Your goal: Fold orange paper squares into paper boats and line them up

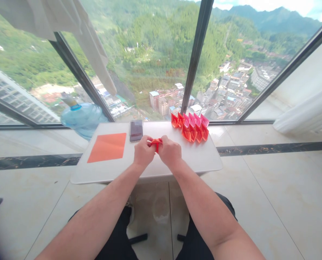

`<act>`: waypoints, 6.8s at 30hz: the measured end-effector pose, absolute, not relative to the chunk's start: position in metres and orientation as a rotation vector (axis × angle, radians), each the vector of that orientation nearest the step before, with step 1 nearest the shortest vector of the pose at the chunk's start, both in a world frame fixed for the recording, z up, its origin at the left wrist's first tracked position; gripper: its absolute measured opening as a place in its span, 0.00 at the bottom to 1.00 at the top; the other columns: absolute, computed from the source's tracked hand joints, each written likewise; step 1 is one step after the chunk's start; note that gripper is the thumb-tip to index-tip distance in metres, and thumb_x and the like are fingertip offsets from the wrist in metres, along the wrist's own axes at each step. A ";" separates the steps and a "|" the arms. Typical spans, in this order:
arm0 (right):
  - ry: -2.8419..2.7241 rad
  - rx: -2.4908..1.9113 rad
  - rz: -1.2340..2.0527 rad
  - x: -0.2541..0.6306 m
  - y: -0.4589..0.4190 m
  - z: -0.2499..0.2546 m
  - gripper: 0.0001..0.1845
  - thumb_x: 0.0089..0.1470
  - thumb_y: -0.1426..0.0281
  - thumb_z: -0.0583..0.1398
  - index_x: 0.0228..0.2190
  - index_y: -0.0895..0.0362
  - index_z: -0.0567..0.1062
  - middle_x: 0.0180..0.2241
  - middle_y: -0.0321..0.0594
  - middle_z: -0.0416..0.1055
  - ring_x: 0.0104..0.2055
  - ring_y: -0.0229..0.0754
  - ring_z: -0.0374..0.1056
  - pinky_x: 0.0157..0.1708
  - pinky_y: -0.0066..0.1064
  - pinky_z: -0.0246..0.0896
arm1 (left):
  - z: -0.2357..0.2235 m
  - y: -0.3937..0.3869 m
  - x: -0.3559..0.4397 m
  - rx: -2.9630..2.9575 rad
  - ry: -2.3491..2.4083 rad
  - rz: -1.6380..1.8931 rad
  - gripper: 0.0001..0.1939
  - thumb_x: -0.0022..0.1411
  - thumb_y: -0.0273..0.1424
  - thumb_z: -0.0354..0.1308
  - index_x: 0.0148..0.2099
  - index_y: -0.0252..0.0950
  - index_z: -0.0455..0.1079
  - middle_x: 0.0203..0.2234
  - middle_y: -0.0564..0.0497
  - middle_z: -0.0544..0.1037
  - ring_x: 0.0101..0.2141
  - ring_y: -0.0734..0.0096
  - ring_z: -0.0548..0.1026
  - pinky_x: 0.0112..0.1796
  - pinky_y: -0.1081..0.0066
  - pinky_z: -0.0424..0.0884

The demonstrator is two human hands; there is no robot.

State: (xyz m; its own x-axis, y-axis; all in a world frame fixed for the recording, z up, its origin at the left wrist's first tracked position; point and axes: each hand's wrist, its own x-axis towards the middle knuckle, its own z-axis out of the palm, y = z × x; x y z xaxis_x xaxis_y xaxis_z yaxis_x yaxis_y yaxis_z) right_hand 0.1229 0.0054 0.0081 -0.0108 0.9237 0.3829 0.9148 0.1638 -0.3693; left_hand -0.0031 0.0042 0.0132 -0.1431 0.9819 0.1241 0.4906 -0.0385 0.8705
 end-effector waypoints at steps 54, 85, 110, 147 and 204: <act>-1.113 -0.788 1.778 0.144 0.014 0.018 0.18 0.48 0.59 0.70 0.34 0.55 0.71 0.19 0.30 0.72 0.16 0.35 0.67 0.15 0.24 0.63 | 0.029 0.007 -0.013 0.908 0.802 1.256 0.16 0.60 0.41 0.53 0.42 0.35 0.71 0.23 0.50 0.75 0.21 0.69 0.72 0.16 0.72 0.59; -1.170 -1.266 1.353 0.135 0.017 0.019 0.24 0.44 0.56 0.70 0.38 0.56 0.71 0.27 0.35 0.73 0.28 0.37 0.70 0.20 0.25 0.66 | 0.032 0.005 -0.013 1.214 1.084 1.196 0.25 0.49 0.31 0.67 0.52 0.35 0.76 0.44 0.45 0.80 0.43 0.62 0.77 0.45 0.64 0.73; -1.206 -1.166 1.311 0.143 0.015 0.026 0.14 0.41 0.63 0.69 0.31 0.58 0.78 0.28 0.37 0.77 0.28 0.37 0.71 0.29 0.30 0.70 | 0.034 0.008 -0.024 1.049 1.117 1.025 0.17 0.47 0.34 0.70 0.40 0.32 0.74 0.31 0.45 0.81 0.33 0.63 0.80 0.37 0.60 0.77; -1.183 -1.232 1.102 0.141 0.019 0.017 0.14 0.44 0.60 0.67 0.26 0.59 0.81 0.25 0.37 0.76 0.28 0.39 0.68 0.30 0.31 0.63 | 0.020 0.005 -0.017 1.353 1.202 0.899 0.05 0.47 0.27 0.60 0.30 0.34 0.71 0.20 0.54 0.74 0.23 0.74 0.72 0.27 0.73 0.68; -1.310 -0.999 1.409 0.138 0.014 0.020 0.22 0.45 0.60 0.70 0.41 0.57 0.78 0.33 0.39 0.78 0.32 0.39 0.73 0.30 0.30 0.70 | 0.027 0.013 -0.025 0.889 0.949 1.155 0.16 0.44 0.32 0.72 0.34 0.33 0.71 0.26 0.51 0.78 0.28 0.70 0.77 0.35 0.66 0.73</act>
